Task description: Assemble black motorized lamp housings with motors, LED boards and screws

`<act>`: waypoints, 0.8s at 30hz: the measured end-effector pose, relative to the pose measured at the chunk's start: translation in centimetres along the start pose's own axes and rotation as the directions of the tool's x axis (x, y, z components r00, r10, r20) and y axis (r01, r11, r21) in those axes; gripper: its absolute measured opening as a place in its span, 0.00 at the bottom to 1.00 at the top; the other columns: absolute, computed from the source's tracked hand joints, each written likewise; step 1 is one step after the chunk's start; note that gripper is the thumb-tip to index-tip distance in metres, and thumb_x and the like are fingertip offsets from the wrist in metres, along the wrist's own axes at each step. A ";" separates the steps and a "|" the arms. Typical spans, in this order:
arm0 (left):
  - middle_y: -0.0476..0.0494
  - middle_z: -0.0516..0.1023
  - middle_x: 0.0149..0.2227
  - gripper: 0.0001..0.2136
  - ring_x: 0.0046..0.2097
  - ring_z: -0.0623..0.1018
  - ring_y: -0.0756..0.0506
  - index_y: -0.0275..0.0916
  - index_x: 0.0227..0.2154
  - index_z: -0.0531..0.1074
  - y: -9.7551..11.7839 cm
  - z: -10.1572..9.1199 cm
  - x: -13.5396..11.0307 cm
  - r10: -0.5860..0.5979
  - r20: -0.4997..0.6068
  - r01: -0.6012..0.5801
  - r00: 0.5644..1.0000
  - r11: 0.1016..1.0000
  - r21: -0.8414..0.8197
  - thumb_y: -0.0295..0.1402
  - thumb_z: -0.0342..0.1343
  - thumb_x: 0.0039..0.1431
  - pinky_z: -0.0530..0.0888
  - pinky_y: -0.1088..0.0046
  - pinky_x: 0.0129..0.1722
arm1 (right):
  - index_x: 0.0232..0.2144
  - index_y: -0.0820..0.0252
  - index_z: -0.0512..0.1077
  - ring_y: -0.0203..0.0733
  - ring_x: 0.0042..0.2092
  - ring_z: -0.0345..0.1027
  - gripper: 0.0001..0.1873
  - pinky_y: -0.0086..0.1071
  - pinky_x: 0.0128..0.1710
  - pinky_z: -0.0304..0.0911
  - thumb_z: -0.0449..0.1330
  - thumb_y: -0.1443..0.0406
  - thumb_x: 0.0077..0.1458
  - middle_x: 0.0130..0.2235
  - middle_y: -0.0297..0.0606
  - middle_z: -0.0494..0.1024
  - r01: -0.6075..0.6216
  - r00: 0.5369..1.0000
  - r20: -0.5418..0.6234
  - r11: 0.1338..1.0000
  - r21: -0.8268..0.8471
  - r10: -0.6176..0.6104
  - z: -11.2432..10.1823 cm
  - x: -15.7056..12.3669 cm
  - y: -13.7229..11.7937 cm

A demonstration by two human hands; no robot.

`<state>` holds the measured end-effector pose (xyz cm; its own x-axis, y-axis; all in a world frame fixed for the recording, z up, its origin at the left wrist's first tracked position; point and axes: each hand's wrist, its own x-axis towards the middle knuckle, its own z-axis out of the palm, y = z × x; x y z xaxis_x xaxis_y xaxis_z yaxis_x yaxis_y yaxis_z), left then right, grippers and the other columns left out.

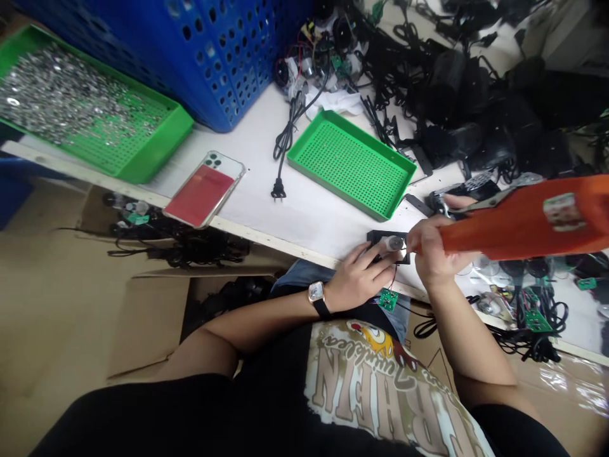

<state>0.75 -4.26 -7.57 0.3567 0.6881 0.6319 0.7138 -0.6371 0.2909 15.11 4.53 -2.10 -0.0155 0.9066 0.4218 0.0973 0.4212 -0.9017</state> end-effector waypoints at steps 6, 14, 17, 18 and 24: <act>0.45 0.85 0.50 0.05 0.58 0.77 0.45 0.40 0.41 0.78 0.4 -1.2 0.7 -0.327 -0.011 0.284 0.945 0.836 -0.470 0.27 0.57 0.69 0.78 0.59 0.57 | 0.47 0.54 0.74 0.31 0.13 0.53 0.13 0.26 0.11 0.56 0.61 0.63 0.59 0.19 0.22 0.65 0.210 0.971 -0.188 0.909 0.361 -0.149 1.0 -1.2 -6.0; 0.46 0.84 0.41 0.04 0.48 0.76 0.44 0.42 0.39 0.79 1.0 -1.8 1.1 -0.390 -0.070 0.295 0.918 0.792 -0.535 0.28 0.61 0.66 0.78 0.61 0.48 | 0.51 0.48 0.70 0.34 0.16 0.61 0.15 0.30 0.15 0.63 0.60 0.62 0.61 0.22 0.23 0.70 0.160 0.985 -0.123 0.888 0.432 -0.118 1.1 -3.4 -7.4; 0.47 0.83 0.39 0.02 0.46 0.75 0.44 0.42 0.38 0.79 1.2 -1.6 1.0 -0.407 -0.098 0.302 0.908 0.799 -0.519 0.28 0.62 0.65 0.77 0.62 0.46 | 0.50 0.49 0.71 0.34 0.16 0.61 0.14 0.30 0.16 0.63 0.60 0.62 0.61 0.21 0.23 0.69 0.139 0.987 -0.129 0.890 0.435 -0.091 1.2 -3.4 -7.4; 0.47 0.83 0.38 0.02 0.45 0.75 0.44 0.42 0.37 0.79 1.3 -1.6 0.9 -0.416 -0.111 0.305 0.903 0.800 -0.517 0.28 0.63 0.65 0.77 0.62 0.46 | 0.50 0.50 0.71 0.34 0.16 0.60 0.14 0.29 0.16 0.63 0.61 0.62 0.61 0.21 0.23 0.69 0.139 0.987 -0.133 0.890 0.435 -0.089 1.3 -3.4 -7.4; 0.48 0.83 0.41 0.08 0.48 0.77 0.43 0.45 0.41 0.78 0.9 -1.6 1.1 -0.429 -0.160 0.289 0.889 0.797 -0.531 0.30 0.68 0.60 0.77 0.60 0.50 | 0.49 0.51 0.72 0.34 0.16 0.60 0.14 0.28 0.15 0.62 0.61 0.62 0.61 0.21 0.23 0.69 0.157 0.983 -0.157 0.887 0.434 -0.097 1.4 -3.1 -7.4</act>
<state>0.82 -4.62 -5.41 -0.0860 0.8296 0.5517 0.3522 -0.4927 0.7957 13.05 -1.38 3.09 0.1317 0.8457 0.5171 -0.3475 0.5280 -0.7749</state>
